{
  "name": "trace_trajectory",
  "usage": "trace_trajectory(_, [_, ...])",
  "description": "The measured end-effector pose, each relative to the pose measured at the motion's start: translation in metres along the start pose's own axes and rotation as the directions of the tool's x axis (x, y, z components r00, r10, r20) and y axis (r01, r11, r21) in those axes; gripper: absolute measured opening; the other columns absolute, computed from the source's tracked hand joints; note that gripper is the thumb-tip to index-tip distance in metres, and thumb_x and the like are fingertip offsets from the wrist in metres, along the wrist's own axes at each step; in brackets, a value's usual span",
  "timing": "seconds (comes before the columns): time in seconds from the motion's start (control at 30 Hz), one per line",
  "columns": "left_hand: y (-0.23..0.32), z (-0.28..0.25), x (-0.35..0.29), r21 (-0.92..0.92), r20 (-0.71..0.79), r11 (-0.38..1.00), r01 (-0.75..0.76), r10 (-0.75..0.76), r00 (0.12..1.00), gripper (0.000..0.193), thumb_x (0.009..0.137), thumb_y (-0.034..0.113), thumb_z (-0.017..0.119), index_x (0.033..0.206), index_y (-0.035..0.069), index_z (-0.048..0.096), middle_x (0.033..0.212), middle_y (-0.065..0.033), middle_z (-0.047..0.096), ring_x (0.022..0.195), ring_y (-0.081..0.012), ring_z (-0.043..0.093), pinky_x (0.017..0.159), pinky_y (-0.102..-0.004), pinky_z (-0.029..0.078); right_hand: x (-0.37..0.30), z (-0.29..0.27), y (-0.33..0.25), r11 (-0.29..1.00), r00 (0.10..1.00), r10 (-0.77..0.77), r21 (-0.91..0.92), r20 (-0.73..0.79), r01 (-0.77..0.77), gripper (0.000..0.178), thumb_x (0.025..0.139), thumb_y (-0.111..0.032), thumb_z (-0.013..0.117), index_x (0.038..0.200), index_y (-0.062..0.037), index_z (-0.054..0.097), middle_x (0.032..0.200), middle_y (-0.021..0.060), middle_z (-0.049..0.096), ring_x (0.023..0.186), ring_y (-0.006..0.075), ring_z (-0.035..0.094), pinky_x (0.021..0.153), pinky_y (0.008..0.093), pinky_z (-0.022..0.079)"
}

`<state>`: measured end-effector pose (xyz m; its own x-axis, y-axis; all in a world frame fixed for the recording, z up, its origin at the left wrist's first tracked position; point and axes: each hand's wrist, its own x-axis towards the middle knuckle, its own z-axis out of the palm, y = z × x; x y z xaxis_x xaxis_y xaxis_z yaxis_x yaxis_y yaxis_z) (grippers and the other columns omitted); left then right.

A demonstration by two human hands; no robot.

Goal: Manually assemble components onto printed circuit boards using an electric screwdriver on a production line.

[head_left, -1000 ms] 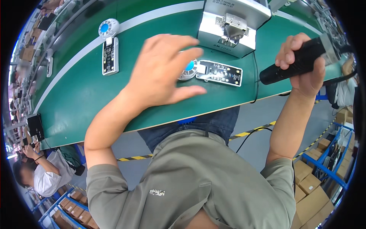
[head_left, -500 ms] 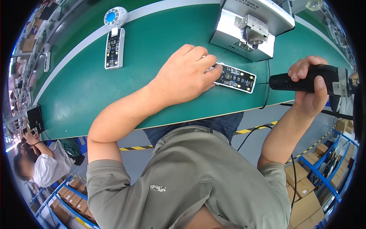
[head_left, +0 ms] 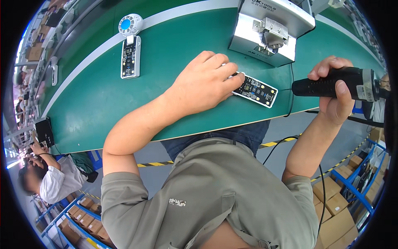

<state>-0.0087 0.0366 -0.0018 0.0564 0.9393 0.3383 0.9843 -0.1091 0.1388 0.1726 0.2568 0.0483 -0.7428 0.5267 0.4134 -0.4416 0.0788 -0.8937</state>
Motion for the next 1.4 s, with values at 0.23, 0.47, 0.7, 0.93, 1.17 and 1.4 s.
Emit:
trace_trajectory(0.23, [-0.004, 0.0, 0.002, -0.001, 0.053, 1.0, 0.025, -0.025, 0.998, 0.04, 0.071, 0.018, 0.073, 0.108, 0.012, 0.06, 0.106, -0.0026, 0.056, 0.101, -0.0199, 0.053, 0.088, -0.0332, 0.042, 0.002, 0.014, 0.007, 0.999, 0.996, -0.028, -0.022, -0.079, 0.026, 0.034, 0.077, -0.014, 0.06, 0.107, 0.0019, 0.059, 0.076, 0.0131, 0.059, 0.065, 0.0213, 0.058, 0.064, 0.0301, 0.05])
trace_trajectory(0.47, [-0.007, -0.02, 0.001, 0.026, 0.07, 1.0, 0.002, -0.003, 0.998, 0.041, 0.071, 0.018, 0.073, 0.109, 0.012, 0.06, 0.104, -0.0021, 0.056, 0.098, -0.02, 0.054, 0.087, -0.0328, 0.041, -0.008, -0.005, 0.001, 0.999, 0.999, 0.042, 0.017, 0.035, -0.043, 0.037, 0.08, -0.02, 0.061, 0.112, -0.002, 0.057, 0.077, 0.0086, 0.054, 0.067, 0.0175, 0.051, 0.062, 0.0288, 0.042])
trace_trajectory(0.7, [-0.078, -0.106, -0.035, 0.194, -0.176, 0.964, 0.183, -0.149, 0.973, 0.052, 0.065, 0.02, 0.076, 0.114, 0.015, 0.06, 0.108, 0.0007, 0.065, 0.101, -0.0198, 0.057, 0.09, -0.0372, 0.04, -0.015, -0.004, -0.007, 1.0, 1.0, -0.001, 0.011, 0.021, 0.001, 0.035, 0.083, -0.021, 0.061, 0.112, -0.0026, 0.055, 0.073, 0.0065, 0.053, 0.065, 0.0167, 0.049, 0.062, 0.0281, 0.042])
trace_trajectory(0.93, [-0.254, -0.133, -0.115, 0.687, -0.313, 0.423, 0.592, -0.563, 0.765, 0.049, 0.076, 0.026, 0.07, 0.123, 0.021, 0.058, 0.119, 0.0015, 0.063, 0.112, -0.0212, 0.055, 0.094, -0.0433, 0.038, -0.009, 0.01, -0.007, 1.0, 0.999, 0.024, -0.001, 0.03, -0.024, 0.032, 0.083, -0.02, 0.062, 0.109, -0.0033, 0.054, 0.073, 0.0065, 0.053, 0.063, 0.0158, 0.049, 0.061, 0.0259, 0.043])
trace_trajectory(1.17, [-0.255, -0.084, -0.138, 0.581, -0.282, 0.438, 0.685, -0.682, 0.675, 0.058, 0.079, 0.018, 0.064, 0.135, 0.016, 0.047, 0.143, -0.0054, 0.044, 0.13, -0.0237, 0.044, 0.104, -0.0453, 0.034, -0.023, 0.013, -0.01, 0.999, 0.999, -0.031, -0.044, 0.009, 0.032, 0.031, 0.084, -0.02, 0.063, 0.109, -0.0037, 0.054, 0.073, 0.0066, 0.053, 0.063, 0.0159, 0.049, 0.061, 0.0257, 0.043])
trace_trajectory(1.4, [-0.17, -0.085, -0.102, 0.557, -0.092, 0.813, 0.17, -0.143, 0.985, 0.06, 0.078, 0.015, 0.06, 0.136, 0.025, 0.048, 0.146, -0.0029, 0.04, 0.132, -0.0221, 0.04, 0.109, -0.0414, 0.03, -0.019, 0.005, -0.015, 0.999, 1.0, -0.008, -0.049, 0.0, 0.009, 0.03, 0.084, -0.017, 0.063, 0.109, -0.0032, 0.054, 0.074, 0.0068, 0.053, 0.064, 0.0159, 0.05, 0.061, 0.0255, 0.044])
